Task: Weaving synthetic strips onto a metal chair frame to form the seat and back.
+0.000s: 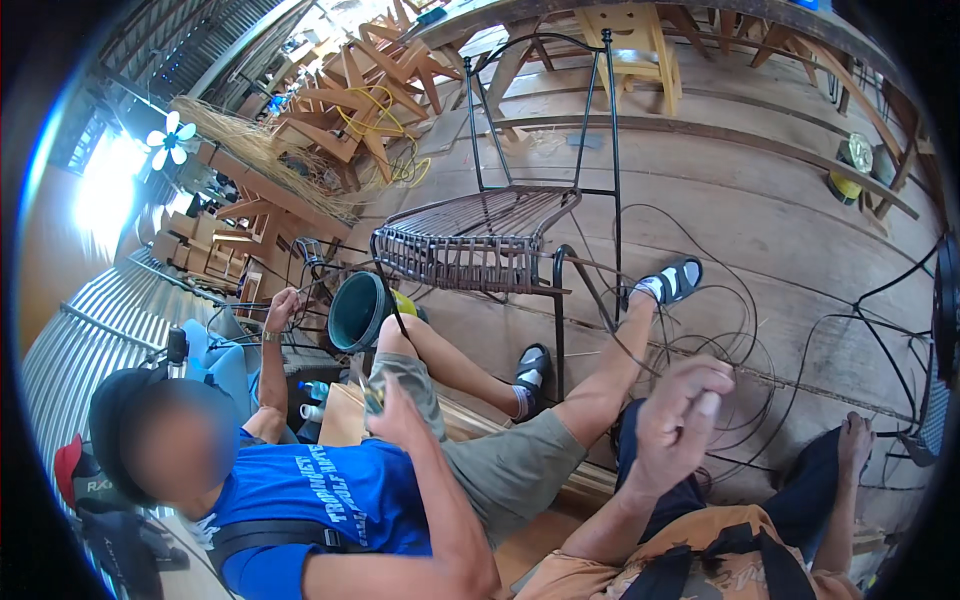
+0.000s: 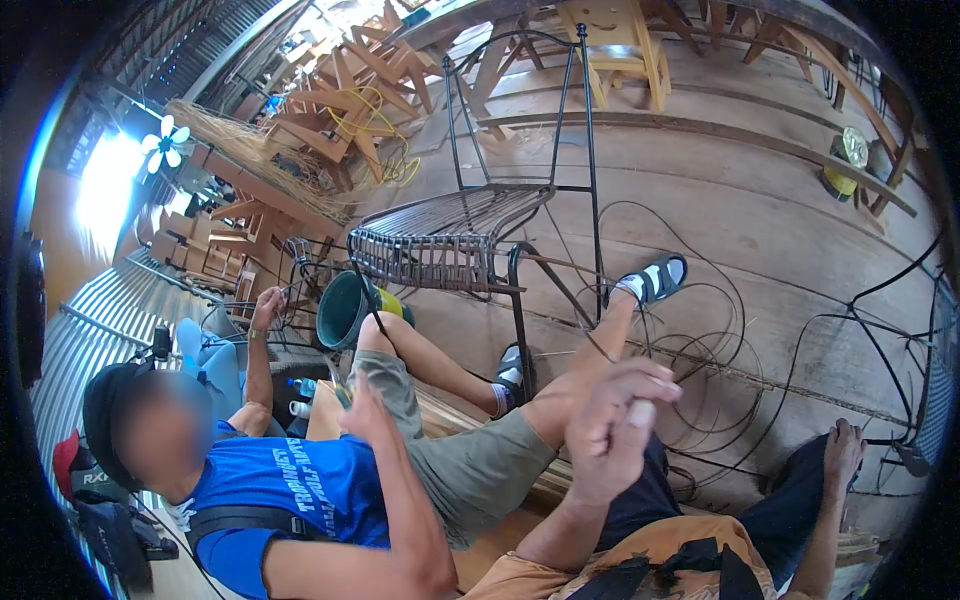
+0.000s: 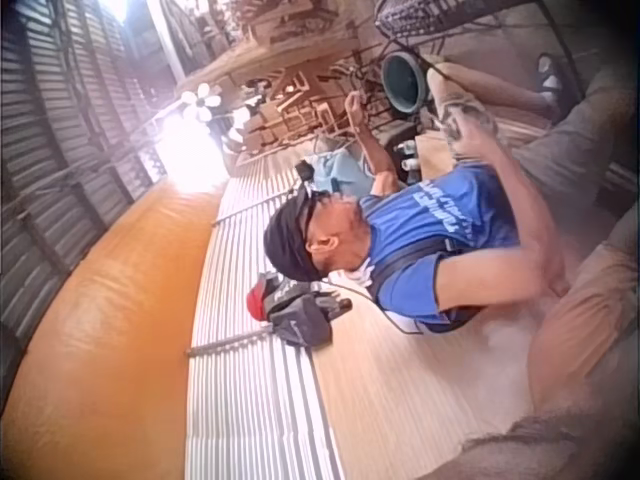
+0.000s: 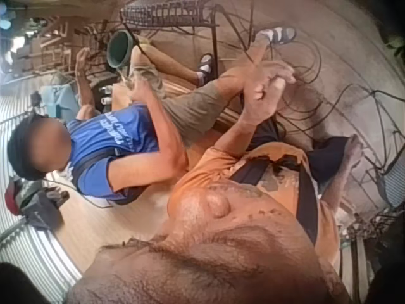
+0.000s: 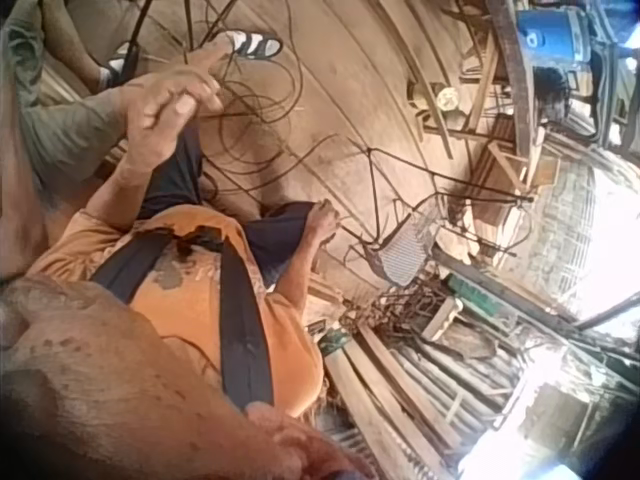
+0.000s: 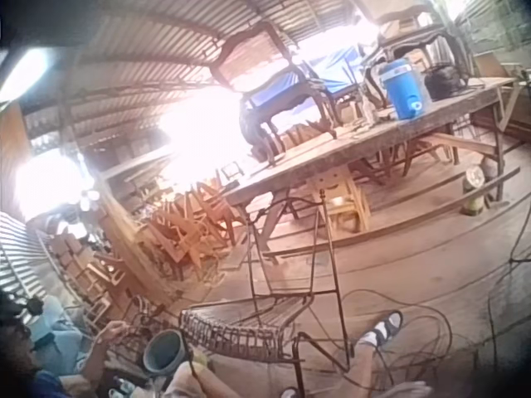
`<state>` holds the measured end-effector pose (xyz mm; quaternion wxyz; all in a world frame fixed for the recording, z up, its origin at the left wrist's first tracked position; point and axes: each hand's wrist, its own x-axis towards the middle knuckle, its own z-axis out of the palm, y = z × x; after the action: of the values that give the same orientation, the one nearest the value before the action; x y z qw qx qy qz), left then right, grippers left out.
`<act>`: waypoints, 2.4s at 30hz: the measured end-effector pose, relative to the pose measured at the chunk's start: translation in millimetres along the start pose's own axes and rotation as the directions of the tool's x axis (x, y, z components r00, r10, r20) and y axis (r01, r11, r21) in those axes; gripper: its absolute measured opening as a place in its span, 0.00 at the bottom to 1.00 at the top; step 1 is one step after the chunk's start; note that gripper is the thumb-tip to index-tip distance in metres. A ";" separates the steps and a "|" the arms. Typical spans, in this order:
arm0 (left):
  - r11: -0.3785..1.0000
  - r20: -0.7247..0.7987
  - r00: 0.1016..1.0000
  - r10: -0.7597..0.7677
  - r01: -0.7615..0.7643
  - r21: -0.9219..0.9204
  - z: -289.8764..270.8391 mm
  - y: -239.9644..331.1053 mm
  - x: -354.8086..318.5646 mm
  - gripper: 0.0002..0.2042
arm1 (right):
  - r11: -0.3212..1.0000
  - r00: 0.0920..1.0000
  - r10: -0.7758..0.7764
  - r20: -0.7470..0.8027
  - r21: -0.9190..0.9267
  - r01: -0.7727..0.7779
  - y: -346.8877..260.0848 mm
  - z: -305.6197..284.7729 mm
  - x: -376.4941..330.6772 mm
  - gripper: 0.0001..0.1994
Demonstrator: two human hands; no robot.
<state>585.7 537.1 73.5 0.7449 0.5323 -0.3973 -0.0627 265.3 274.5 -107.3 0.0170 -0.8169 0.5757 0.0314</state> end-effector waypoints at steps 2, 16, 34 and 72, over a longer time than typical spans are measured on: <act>0.982 -0.141 0.989 0.046 -0.019 0.187 -24.7 -11.5 6.3 0.06 | 1.000 0.999 -0.001 -0.042 -0.025 -0.001 8.9 4.3 -3.9 0.10; 0.177 -0.819 0.573 -0.012 0.808 0.562 -477.1 -138.7 167.2 0.19 | 0.998 0.998 0.043 -0.043 -0.038 -0.045 32.2 18.2 -10.2 0.08; 0.312 -0.895 0.438 -0.085 0.865 0.393 -471.4 -124.0 176.7 0.17 | 0.991 1.000 0.018 -0.012 -0.134 -0.019 15.8 24.4 0.6 0.08; 0.086 -0.877 0.456 0.152 0.878 0.471 -498.2 -4.5 209.1 0.26 | 0.998 0.999 0.026 -0.028 -0.054 -0.028 33.2 20.3 -12.4 0.08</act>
<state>1056.8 797.5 120.9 0.2764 0.9173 0.2006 0.2046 229.2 276.2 -126.3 -0.0135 -0.8095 0.5859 0.0363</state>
